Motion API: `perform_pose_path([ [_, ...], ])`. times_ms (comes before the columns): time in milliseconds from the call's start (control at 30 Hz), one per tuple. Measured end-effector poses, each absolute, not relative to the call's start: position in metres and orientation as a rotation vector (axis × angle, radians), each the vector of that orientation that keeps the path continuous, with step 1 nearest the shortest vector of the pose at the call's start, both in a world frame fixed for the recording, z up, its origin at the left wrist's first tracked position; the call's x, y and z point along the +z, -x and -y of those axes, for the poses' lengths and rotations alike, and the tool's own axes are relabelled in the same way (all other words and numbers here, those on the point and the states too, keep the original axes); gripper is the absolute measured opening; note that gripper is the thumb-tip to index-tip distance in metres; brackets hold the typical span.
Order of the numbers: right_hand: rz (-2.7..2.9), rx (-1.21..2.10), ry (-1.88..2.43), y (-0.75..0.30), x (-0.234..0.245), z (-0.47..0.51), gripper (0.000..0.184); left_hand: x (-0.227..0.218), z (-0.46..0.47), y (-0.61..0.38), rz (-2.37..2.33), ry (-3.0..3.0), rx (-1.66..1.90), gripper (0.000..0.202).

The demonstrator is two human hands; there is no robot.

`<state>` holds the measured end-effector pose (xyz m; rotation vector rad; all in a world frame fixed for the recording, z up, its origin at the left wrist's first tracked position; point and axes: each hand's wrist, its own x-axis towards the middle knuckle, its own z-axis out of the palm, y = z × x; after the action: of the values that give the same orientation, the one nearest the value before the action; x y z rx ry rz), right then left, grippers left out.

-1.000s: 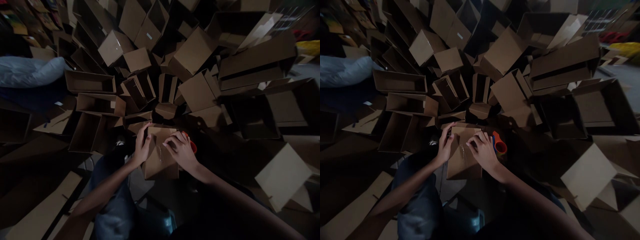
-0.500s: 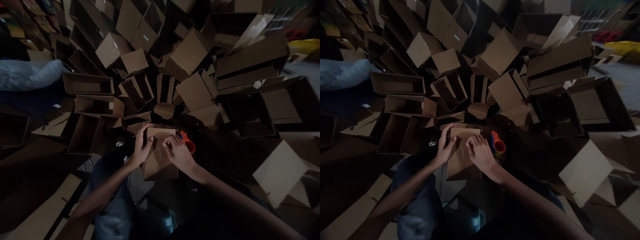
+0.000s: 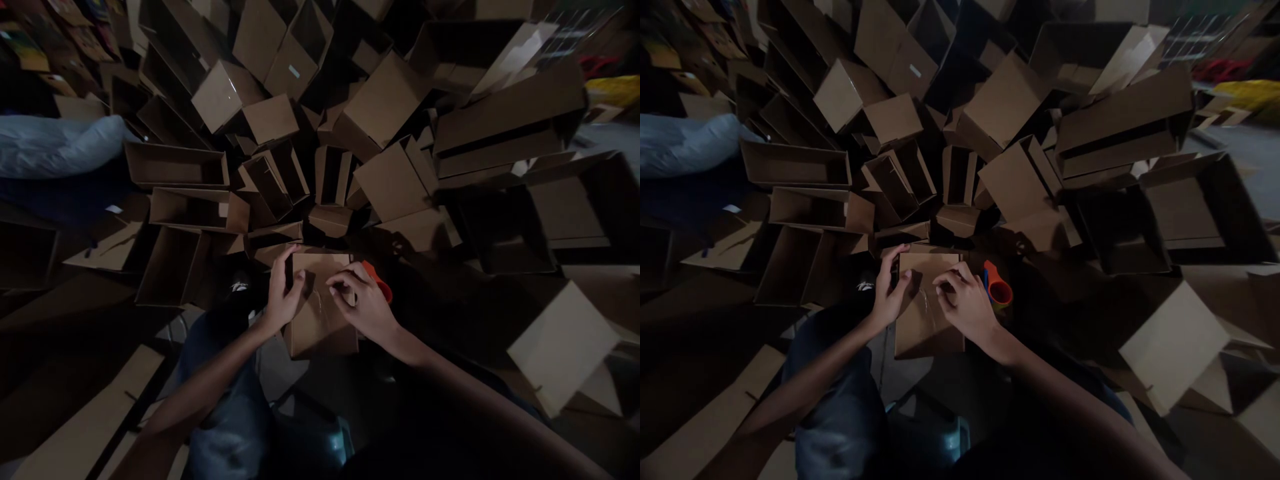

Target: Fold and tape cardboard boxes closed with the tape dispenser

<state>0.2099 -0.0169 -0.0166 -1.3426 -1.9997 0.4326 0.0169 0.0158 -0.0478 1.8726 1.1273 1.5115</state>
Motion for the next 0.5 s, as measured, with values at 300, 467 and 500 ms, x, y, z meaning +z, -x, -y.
perform_pose_path([
  [300, 1.994, 0.398, 1.402, -0.206, -0.023, 0.011, 0.012, -0.049, -0.013, -0.018, -1.147, -1.879, 1.498, 0.044],
  [467, 2.062, 0.302, 1.39, -0.202, -0.027, 0.011, 0.012, -0.05, -0.013, -0.018, -1.141, -1.877, 1.479, 0.043],
  [500, 2.066, 0.313, 1.372, -0.202, -0.028, 0.011, 0.012, -0.05, -0.013, -0.018, -1.14, -1.878, 1.475, 0.043],
])
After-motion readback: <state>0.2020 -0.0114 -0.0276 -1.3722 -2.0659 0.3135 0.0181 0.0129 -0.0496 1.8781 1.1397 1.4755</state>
